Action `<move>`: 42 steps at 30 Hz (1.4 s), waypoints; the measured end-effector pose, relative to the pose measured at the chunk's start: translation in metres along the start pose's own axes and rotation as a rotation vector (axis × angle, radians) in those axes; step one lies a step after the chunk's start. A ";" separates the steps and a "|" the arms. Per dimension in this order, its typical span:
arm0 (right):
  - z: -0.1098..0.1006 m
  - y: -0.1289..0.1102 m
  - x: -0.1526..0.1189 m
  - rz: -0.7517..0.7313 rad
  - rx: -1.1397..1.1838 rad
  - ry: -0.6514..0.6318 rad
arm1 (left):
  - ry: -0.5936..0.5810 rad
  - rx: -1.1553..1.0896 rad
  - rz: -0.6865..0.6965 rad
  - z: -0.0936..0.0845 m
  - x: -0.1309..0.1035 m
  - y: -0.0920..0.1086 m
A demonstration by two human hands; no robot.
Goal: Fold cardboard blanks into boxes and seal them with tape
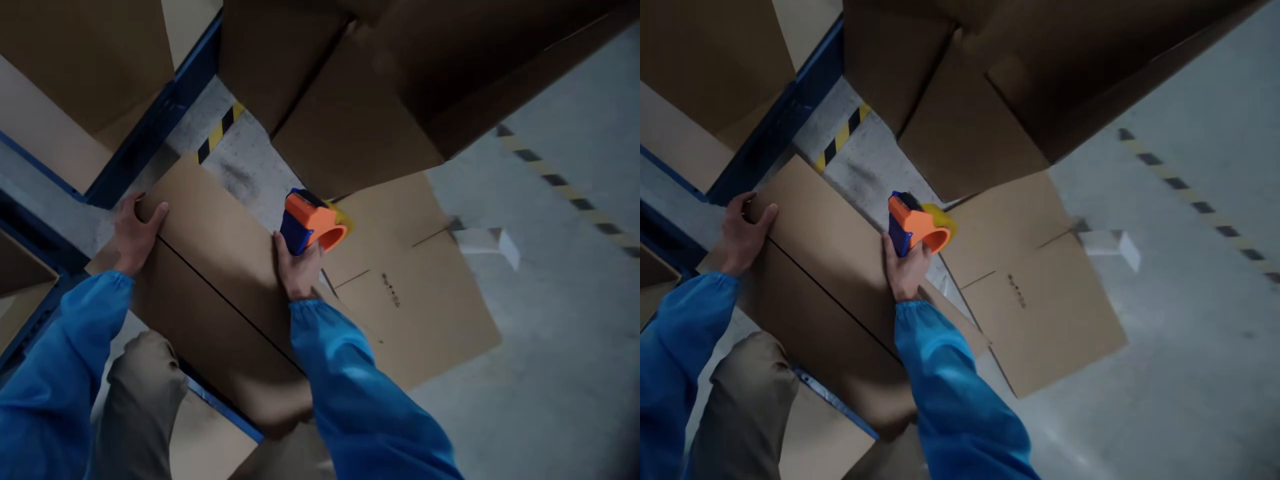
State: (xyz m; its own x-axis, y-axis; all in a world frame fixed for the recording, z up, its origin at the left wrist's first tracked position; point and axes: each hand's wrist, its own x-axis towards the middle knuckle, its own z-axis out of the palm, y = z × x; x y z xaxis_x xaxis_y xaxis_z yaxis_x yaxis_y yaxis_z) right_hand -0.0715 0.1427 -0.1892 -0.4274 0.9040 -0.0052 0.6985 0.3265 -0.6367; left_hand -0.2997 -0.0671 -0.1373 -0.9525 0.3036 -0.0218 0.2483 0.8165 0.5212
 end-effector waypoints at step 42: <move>-0.063 -0.023 -0.045 0.741 -0.341 -0.143 | -0.207 0.028 -0.605 0.029 -0.096 0.070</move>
State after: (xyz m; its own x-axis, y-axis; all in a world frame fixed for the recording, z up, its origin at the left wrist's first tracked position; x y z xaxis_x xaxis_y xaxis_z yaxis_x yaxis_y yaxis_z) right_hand -0.0315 0.1118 -0.1257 0.1593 0.8818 -0.4438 0.9538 -0.2535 -0.1613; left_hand -0.1860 -0.0248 -0.1240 -0.8726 -0.1285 -0.4711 -0.3155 0.8848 0.3430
